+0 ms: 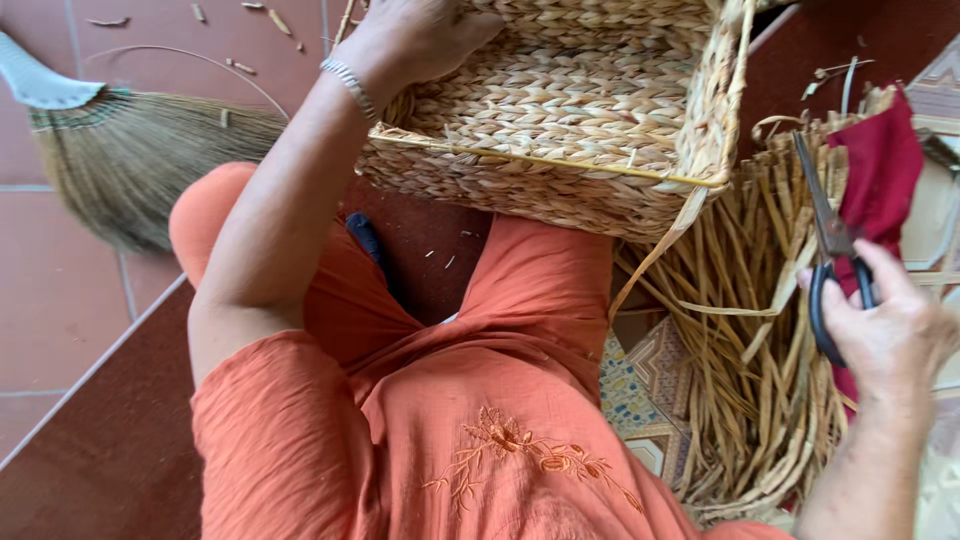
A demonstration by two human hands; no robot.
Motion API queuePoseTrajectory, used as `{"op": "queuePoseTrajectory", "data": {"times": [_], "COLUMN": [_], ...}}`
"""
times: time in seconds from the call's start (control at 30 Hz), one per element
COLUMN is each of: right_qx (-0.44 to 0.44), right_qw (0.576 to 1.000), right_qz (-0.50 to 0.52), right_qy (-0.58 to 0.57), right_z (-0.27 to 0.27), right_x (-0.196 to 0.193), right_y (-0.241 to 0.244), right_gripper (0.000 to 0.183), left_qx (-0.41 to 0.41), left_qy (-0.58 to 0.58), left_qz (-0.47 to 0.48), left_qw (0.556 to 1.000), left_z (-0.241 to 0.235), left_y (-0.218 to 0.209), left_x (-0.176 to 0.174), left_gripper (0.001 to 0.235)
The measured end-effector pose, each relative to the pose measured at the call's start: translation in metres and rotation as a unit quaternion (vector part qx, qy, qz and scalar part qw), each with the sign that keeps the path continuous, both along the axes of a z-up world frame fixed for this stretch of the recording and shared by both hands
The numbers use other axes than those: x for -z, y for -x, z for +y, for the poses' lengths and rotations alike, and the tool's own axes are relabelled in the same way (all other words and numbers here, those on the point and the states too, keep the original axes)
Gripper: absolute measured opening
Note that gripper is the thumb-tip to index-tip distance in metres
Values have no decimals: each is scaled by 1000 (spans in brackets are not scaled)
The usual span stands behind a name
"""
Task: The person weaves a rectangular basket using dried palm strips, interlacing them along the rim and trimming excess with scissors. The person sits on the floor and works on the basket placed on their lap.
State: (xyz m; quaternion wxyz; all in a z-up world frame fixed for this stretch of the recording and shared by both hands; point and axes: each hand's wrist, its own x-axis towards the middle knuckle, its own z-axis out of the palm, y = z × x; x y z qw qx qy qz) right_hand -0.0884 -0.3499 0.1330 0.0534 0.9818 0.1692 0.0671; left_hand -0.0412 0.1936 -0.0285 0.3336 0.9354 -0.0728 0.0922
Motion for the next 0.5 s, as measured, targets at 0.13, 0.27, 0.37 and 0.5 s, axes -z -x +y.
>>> {"op": "queuePoseTrajectory", "data": {"times": [0.13, 0.27, 0.37, 0.5], "right_qx": [79, 135, 119, 272], "right_qw": [990, 970, 982, 955], "right_qz": [1, -27, -66, 109], "right_qy": [-119, -203, -128, -35], "right_z": [-70, -113, -125, -107], "right_x": [100, 182, 206, 192], "right_y": [24, 46, 55, 46], "right_gripper": [33, 31, 35, 51], "left_qx": [108, 145, 59, -6], "left_qy": [51, 78, 11, 89], "left_qz": [-42, -189, 95, -68], "left_qw": [992, 968, 994, 994], "left_z": [-1, -41, -65, -86], "left_y": [60, 91, 99, 111], "left_x": [-11, 9, 24, 30], "left_gripper": [47, 53, 61, 38]}}
